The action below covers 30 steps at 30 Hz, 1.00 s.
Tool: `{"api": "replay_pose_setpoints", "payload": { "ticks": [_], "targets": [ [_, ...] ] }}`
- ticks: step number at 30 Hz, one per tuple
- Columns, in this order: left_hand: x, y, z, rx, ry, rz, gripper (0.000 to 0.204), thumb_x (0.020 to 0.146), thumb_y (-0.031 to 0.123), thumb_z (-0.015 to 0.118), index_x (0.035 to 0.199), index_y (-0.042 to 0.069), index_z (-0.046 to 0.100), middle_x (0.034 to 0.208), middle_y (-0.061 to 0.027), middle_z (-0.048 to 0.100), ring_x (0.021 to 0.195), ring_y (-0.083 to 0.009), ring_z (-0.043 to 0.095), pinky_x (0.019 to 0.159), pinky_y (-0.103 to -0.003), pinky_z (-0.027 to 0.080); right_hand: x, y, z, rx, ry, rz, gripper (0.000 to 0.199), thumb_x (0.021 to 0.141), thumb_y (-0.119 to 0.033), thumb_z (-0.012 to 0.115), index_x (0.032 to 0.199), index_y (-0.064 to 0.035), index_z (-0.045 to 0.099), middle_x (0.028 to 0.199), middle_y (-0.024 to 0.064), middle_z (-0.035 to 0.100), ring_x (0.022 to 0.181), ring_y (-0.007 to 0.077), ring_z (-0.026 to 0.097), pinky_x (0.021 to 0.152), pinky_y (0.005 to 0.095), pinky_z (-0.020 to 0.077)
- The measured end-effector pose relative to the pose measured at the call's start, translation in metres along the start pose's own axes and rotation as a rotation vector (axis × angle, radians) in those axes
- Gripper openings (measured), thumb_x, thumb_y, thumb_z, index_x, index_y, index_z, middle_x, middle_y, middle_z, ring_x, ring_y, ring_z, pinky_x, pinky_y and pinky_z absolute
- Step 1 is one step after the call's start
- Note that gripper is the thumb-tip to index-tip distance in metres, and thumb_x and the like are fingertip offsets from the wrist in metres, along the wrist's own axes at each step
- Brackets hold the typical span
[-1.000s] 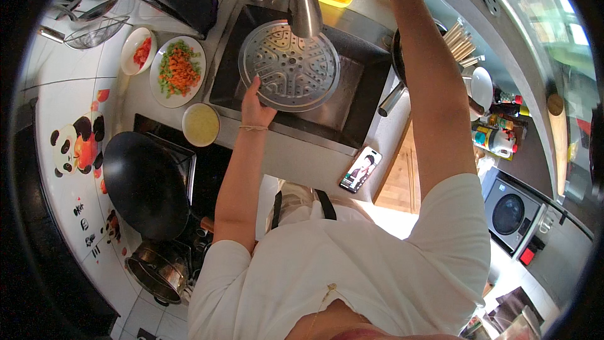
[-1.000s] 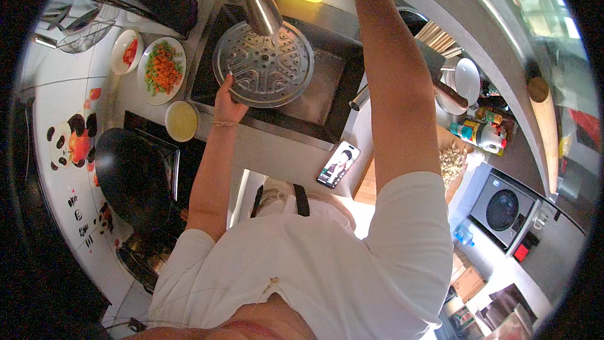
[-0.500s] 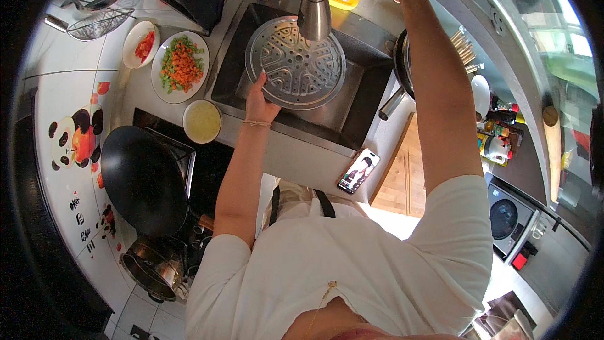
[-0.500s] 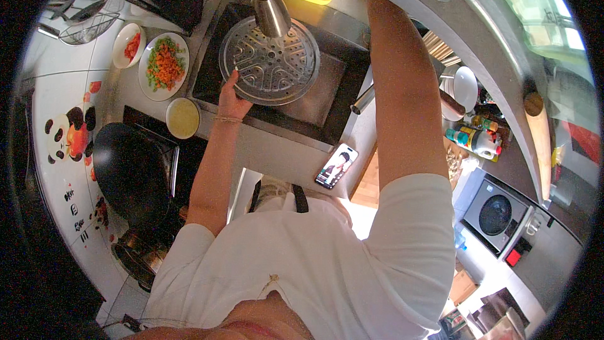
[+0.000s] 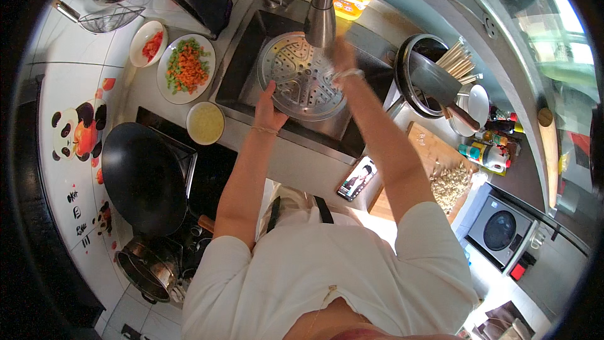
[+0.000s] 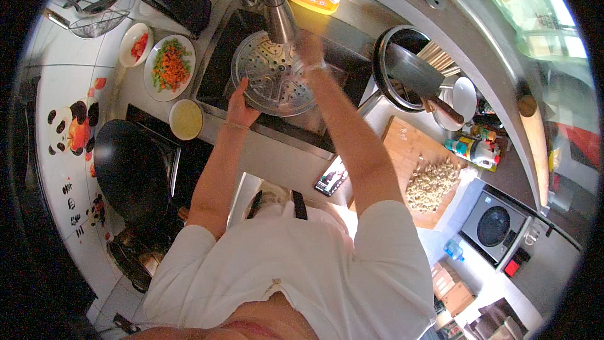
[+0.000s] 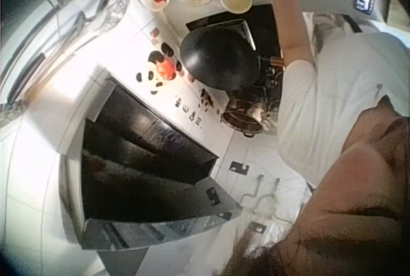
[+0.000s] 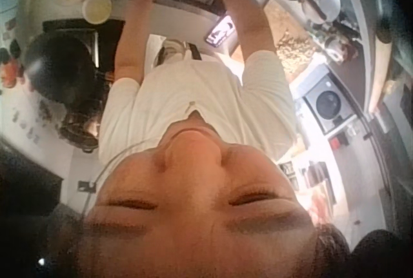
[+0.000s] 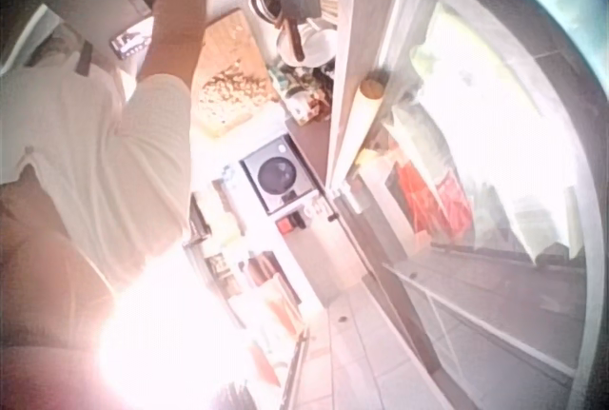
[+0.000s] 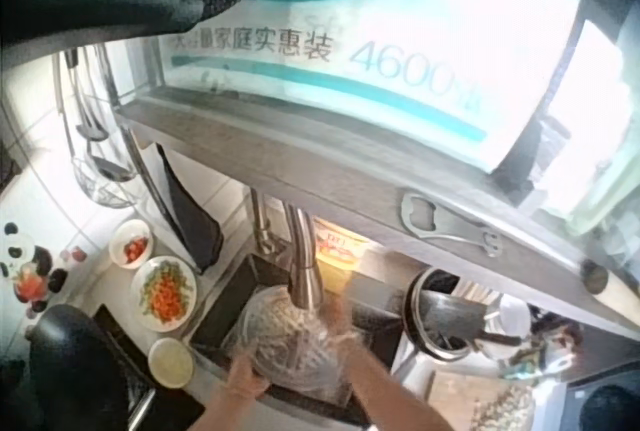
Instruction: The person rinses a metal steamer insert and a large metal bowl under a kitchen faucet by hand.
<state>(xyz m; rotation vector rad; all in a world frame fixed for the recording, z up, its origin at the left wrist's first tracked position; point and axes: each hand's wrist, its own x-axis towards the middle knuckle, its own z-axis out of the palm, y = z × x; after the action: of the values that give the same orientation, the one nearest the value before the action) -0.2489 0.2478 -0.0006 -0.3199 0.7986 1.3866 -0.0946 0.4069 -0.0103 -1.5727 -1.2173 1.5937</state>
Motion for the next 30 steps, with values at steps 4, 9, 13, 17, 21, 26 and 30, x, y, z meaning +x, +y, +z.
{"api": "replay_pose_setpoints", "payload": {
  "ticks": [4, 9, 13, 17, 21, 26, 30],
  "targets": [
    [-0.001, -0.004, -0.014, -0.008, -0.081, -0.032, 0.04, 0.094, 0.031, 0.034, 0.124, 0.005, 0.039, 0.125, -0.0106, 0.044, 0.114, -0.0265, 0.043, 0.093, -0.043, 0.039, -0.064, 0.028, 0.091, -0.425, -0.203, -0.453, 0.036, 0.085, -0.009, 0.045, 0.12, -0.0084, 0.046, 0.13, 0.0117, 0.038, 0.119, 0.0257, 0.038, 0.096, 0.04, 0.033],
    [-0.004, -0.006, -0.028, 0.0, -0.084, -0.039, 0.037, 0.094, 0.027, 0.036, 0.123, 0.004, 0.039, 0.126, -0.011, 0.043, 0.114, -0.0266, 0.043, 0.094, -0.042, 0.038, -0.034, 0.023, 0.104, -1.054, -0.229, -0.81, 0.039, 0.084, -0.009, 0.044, 0.123, -0.0134, 0.046, 0.136, 0.0018, 0.034, 0.125, 0.0256, 0.031, 0.1, 0.0427, 0.026],
    [-0.004, -0.002, -0.029, 0.048, 0.032, -0.025, 0.035, 0.093, 0.024, 0.04, 0.121, 0.004, 0.041, 0.124, -0.0108, 0.045, 0.112, -0.0266, 0.045, 0.092, -0.043, 0.039, 0.018, 0.056, 0.064, -1.29, -0.155, -0.545, 0.041, 0.086, -0.016, 0.041, 0.127, -0.014, 0.04, 0.137, 0.0029, 0.032, 0.122, 0.0277, 0.035, 0.099, 0.0428, 0.0259],
    [-0.006, 0.008, -0.031, 0.034, -0.022, 0.063, 0.034, 0.09, 0.021, 0.045, 0.12, 0.004, 0.042, 0.122, -0.0107, 0.046, 0.111, -0.0262, 0.046, 0.092, -0.044, 0.039, -0.006, 0.09, 0.028, -1.053, -0.012, -0.271, 0.047, 0.088, -0.023, 0.041, 0.131, -0.0092, 0.031, 0.14, 0.0088, 0.023, 0.127, 0.0278, 0.025, 0.102, 0.0461, 0.0213],
    [0.004, -0.003, -0.028, 0.055, 0.011, -0.009, 0.034, 0.09, 0.022, 0.046, 0.12, 0.006, 0.043, 0.121, -0.0083, 0.048, 0.111, -0.0258, 0.046, 0.092, -0.044, 0.038, -0.017, 0.092, 0.035, -0.872, -0.066, -0.379, 0.046, 0.085, -0.02, 0.043, 0.128, -0.0041, 0.036, 0.136, 0.0128, 0.031, 0.126, 0.0306, 0.028, 0.103, 0.0422, 0.0236],
    [0.01, -0.013, -0.012, 0.105, -0.074, -0.026, 0.053, 0.088, 0.042, 0.046, 0.127, 0.009, 0.036, 0.126, -0.0087, 0.042, 0.115, -0.026, 0.042, 0.094, -0.044, 0.036, -0.049, 0.042, 0.086, -0.868, -0.222, -0.887, 0.037, 0.082, -0.008, 0.045, 0.118, 0.0002, 0.045, 0.128, 0.0191, 0.038, 0.118, 0.0343, 0.036, 0.099, 0.0393, 0.0308],
    [0.02, 0.005, -0.029, 0.109, 0.1, 0.018, 0.064, 0.086, 0.055, 0.038, 0.13, 0.009, 0.032, 0.132, -0.012, 0.036, 0.119, -0.0277, 0.037, 0.096, -0.045, 0.035, -0.106, 0.06, 0.087, -0.666, -0.45, -0.775, 0.044, 0.08, -0.002, 0.043, 0.124, -0.0039, 0.041, 0.133, 0.0128, 0.035, 0.125, 0.0303, 0.03, 0.103, 0.0425, 0.0235]
  ]
}}
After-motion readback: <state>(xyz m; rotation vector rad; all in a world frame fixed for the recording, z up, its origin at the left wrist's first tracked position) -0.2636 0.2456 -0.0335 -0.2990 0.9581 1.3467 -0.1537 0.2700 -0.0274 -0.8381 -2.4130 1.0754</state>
